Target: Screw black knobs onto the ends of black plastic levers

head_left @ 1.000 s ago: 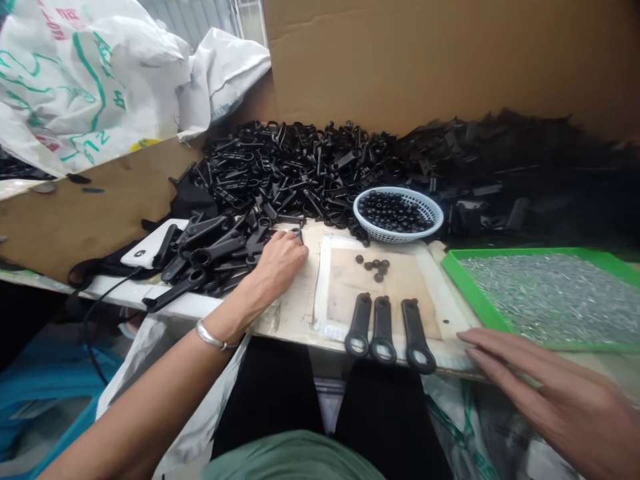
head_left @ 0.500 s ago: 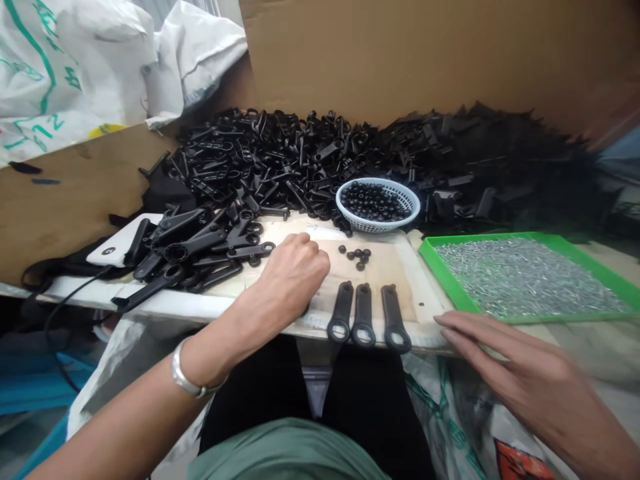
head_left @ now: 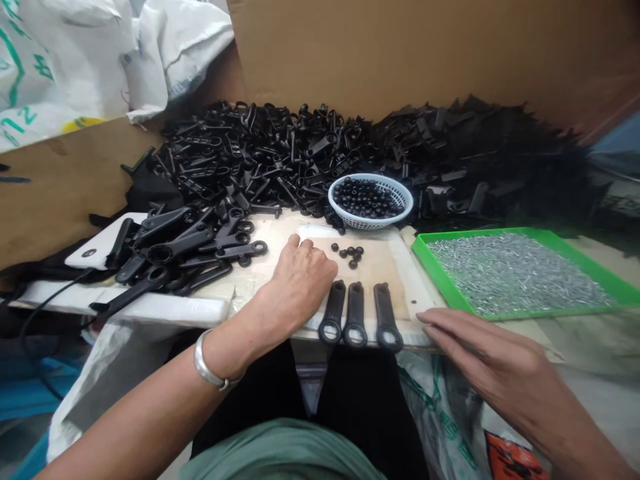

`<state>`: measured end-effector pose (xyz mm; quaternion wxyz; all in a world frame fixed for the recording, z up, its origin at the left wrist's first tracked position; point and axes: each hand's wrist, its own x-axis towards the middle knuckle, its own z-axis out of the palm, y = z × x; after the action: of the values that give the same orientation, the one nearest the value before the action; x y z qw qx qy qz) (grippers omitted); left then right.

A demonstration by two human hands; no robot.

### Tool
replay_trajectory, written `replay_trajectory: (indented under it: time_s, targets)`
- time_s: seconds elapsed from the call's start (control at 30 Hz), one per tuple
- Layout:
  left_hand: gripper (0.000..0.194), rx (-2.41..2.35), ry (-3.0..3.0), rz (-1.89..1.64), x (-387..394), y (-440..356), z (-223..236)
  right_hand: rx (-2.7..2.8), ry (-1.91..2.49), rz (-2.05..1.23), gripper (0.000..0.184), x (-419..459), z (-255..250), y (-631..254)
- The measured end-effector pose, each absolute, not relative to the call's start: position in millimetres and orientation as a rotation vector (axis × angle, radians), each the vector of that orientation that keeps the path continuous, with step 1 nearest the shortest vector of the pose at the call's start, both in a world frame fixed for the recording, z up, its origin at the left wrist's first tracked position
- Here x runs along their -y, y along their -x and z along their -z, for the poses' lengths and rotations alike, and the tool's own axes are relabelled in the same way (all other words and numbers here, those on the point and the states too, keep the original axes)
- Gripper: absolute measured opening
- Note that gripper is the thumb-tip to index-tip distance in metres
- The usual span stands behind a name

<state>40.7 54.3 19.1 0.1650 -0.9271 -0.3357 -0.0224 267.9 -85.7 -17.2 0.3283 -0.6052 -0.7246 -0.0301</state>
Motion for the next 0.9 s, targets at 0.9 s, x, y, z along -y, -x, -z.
replay_trajectory:
  time_s: [0.9]
  targets:
    - [0.018,0.768,2.902,0.628,-11.8,-21.9,-2.6,2.124,2.021,-0.121,0.021,-43.7,-7.4,-222.8]
